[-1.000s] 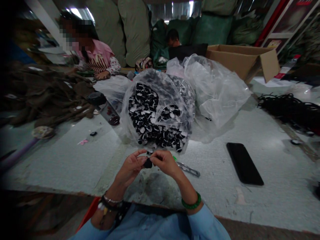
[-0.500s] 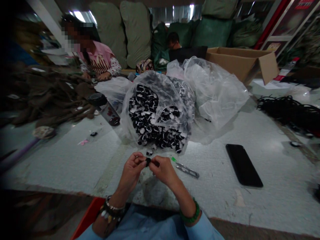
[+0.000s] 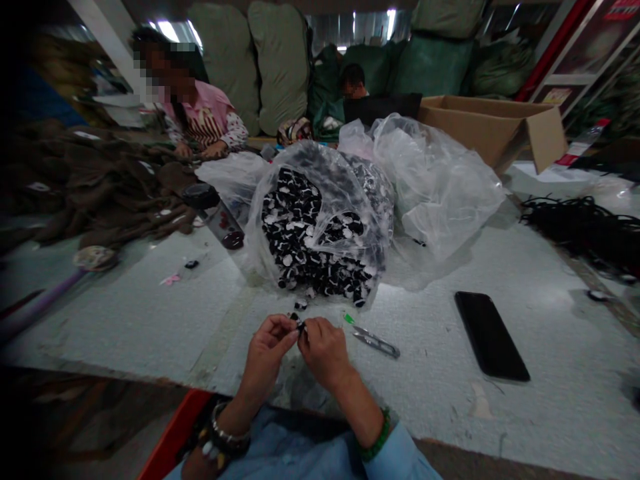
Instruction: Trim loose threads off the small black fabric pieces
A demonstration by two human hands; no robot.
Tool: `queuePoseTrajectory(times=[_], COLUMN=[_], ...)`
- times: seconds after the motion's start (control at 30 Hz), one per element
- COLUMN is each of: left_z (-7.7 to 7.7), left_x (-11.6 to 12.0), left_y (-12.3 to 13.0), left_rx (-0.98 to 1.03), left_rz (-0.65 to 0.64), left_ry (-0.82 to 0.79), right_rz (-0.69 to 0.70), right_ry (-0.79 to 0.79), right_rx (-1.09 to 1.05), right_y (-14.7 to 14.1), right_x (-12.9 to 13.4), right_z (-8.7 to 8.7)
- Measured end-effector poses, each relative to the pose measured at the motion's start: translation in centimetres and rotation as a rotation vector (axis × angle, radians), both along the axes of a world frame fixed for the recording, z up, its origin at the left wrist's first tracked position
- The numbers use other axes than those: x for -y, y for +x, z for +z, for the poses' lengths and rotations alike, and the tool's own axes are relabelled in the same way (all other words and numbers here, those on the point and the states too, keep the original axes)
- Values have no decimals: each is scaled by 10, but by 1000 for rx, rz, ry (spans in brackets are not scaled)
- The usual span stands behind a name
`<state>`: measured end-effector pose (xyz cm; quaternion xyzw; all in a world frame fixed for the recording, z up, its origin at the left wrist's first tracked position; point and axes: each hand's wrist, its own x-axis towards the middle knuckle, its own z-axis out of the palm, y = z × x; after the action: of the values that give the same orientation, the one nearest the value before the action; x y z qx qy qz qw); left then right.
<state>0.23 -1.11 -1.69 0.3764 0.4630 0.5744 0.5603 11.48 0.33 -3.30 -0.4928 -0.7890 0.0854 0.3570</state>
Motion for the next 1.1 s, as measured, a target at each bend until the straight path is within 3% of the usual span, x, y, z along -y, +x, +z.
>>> queuePoseTrajectory(times=[0.13, 0.33, 0.53, 0.67, 0.77, 0.9, 1.1], left_z=[-2, 0, -2, -6, -7, -3, 8], left_x=[0, -2, -11, -16, -16, -13, -12], left_y=[2, 3, -1, -6, -6, -4, -6], left_rx=[24, 132, 242, 499, 591, 586, 412], left_rz=[0, -32, -64, -104, -128, -219, -196], left_ry=[-28, -54, -88, -259, -332, -288, -189], right_rz=[18, 71, 87, 307, 521, 524, 330], right_ry=[-121, -677, -764, -1140, -1316, -1310, -1040], right_rx=[-226, -879, -1159, -1531, -1660, -1596, -1303], right_y=[-2, -6, -7, -3, 2, 8, 12], right_x=[1, 0, 0, -3, -3, -2, -3], right_z=[-1, -4, -6, -5, -6, -5, 4])
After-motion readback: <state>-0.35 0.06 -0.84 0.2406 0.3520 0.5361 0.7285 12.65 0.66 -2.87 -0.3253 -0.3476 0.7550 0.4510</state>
